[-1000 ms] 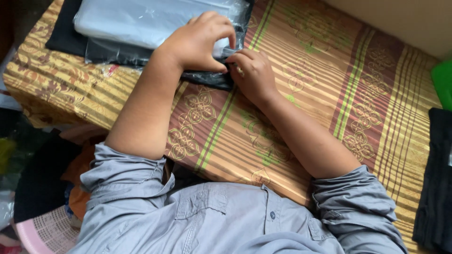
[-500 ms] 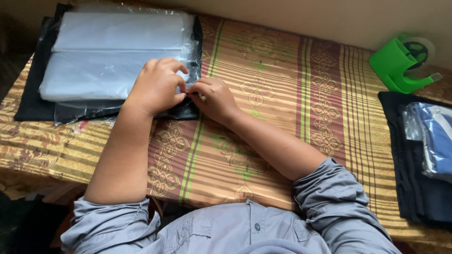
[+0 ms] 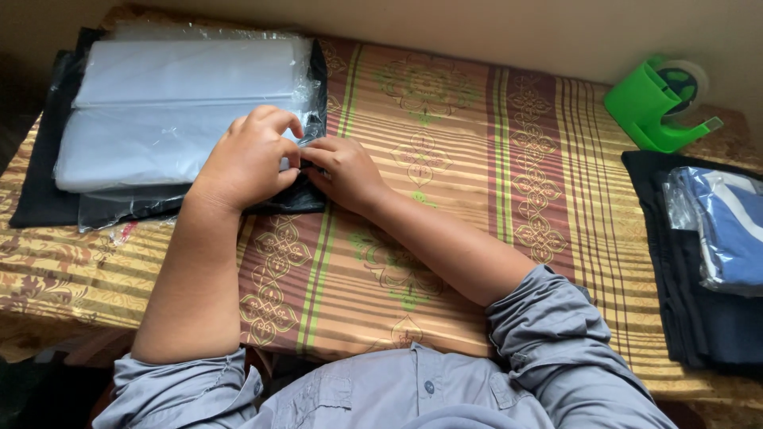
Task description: Packaging a folded t-shirt into a plastic shipping bag.
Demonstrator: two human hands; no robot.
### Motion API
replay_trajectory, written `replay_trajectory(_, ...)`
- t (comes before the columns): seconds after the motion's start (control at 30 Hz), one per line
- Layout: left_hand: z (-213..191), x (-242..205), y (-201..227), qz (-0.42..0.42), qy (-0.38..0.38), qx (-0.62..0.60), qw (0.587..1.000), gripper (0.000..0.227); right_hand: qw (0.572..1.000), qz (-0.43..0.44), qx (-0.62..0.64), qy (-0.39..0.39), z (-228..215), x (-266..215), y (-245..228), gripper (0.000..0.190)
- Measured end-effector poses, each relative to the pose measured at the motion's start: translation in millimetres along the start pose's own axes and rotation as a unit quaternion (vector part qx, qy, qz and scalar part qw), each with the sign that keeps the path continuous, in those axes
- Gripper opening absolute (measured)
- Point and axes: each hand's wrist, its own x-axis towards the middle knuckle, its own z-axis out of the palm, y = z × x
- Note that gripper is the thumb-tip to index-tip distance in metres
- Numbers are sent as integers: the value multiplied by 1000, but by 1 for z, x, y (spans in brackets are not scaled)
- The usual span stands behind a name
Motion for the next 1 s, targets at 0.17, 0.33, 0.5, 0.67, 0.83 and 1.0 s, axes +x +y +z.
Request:
replay_trajectory(0.17, 5, 2, 0, 3, -1, 3, 1000, 11, 998, 2, -53, -22, 9, 0, 4, 31)
replay_trajectory(0.33, 9, 4, 0, 11, 1, 13, 1000, 10, 997, 17, -61, -49, 10, 4, 3, 30)
replay_trajectory(0.5, 2, 2, 5, 19, 13, 17, 1000, 11, 995, 46, -19, -85, 12, 1, 9, 38)
replay_trajectory(0.67, -13, -2, 4, -11, 8, -15, 1000, 10, 996, 46, 7, -77, -7, 9, -7, 37)
replay_trajectory(0.83, -11, -6, -1, -47, -7, -61, 997, 27, 999, 21, 50, 5, -8, 8, -10, 25)
replay_trajectory(1.0, -2, 0, -3, -48, -43, -79, 995, 43, 998, -16, -11, 56, -9, 0, -4, 19)
